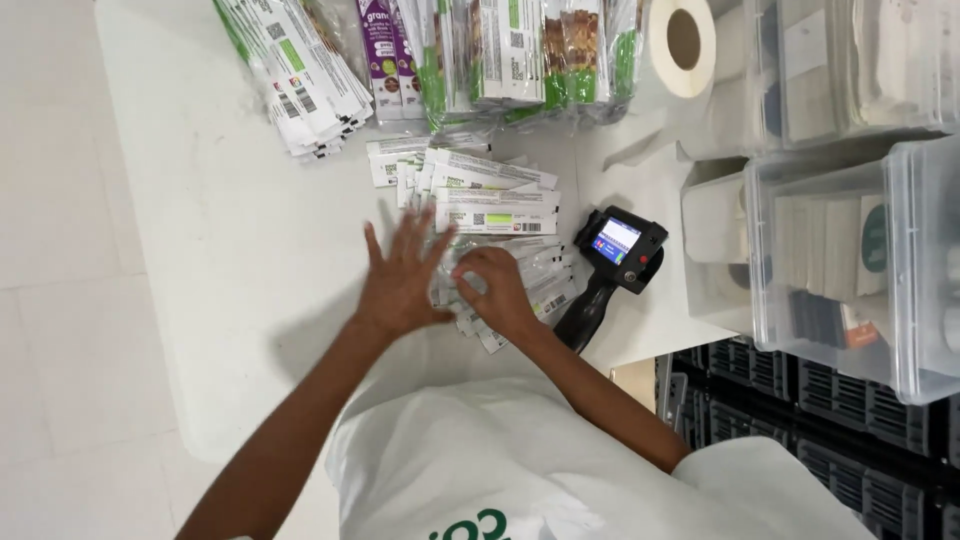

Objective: The person scans barcodes on small white packets using a handheld barcode scanner, then stacks the scanned packets and places them into clear plastic bags. The person repeats this process for multiple packets, organizing them into bundles and packaging them.

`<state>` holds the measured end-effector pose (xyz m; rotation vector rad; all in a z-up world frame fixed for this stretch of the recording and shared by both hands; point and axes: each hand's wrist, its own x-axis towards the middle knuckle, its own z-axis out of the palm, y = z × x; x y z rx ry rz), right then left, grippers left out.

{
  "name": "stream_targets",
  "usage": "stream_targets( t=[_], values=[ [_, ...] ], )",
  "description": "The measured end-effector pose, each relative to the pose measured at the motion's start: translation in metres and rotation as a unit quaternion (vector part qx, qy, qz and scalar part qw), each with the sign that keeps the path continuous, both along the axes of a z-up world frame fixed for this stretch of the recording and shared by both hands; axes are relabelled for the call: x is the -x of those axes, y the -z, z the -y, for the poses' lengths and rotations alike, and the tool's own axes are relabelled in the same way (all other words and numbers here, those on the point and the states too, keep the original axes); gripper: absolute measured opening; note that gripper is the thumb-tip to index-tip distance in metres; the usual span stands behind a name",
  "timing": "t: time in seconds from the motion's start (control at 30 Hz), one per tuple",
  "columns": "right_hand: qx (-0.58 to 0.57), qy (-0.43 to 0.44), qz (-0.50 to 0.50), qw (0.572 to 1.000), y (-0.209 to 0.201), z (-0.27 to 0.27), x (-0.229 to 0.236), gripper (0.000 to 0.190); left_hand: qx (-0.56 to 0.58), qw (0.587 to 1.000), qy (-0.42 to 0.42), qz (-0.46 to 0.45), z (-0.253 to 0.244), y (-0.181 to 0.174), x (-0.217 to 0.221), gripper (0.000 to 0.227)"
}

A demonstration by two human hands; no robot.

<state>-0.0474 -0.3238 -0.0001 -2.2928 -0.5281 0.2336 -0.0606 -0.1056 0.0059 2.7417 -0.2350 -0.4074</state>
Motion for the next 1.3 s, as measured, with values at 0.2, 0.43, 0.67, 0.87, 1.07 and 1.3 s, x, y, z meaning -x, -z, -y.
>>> stream_targets(
  t=[0.2,0.43,0.67,0.87,1.07,1.3],
  values=[
    [-0.049,0.113,-0.029,0.992,-0.037,0.027,0.034,0.016,0.01,0.997,-0.08,0.003,-0.021,0.108,0.043,0.02],
    [0.041,0.301,-0.417,0.857,0.009,0.085,0.088,0.094,-0.057,0.942,-0.303,0.133,-0.091,0.054,0.047,0.022],
    [0.003,0.359,-0.413,0.837,0.01,0.073,0.086,0.1,0.19,0.943,-0.215,0.166,0.014,-0.041,-0.055,0.071],
    [-0.156,0.419,-0.345,0.825,-0.012,0.048,0.062,0.088,0.054,0.997,0.056,-0.011,0.081,0.03,-0.143,0.096],
    [-0.286,0.507,-0.371,0.724,0.013,0.041,0.045,0.098,-0.027,0.999,-0.001,-0.017,0.067,0.011,-0.138,0.101],
    [-0.296,0.525,-0.371,0.706,0.01,0.027,0.02,0.096,0.034,0.982,-0.135,-0.13,0.057,-0.002,-0.146,0.13]
  ],
)
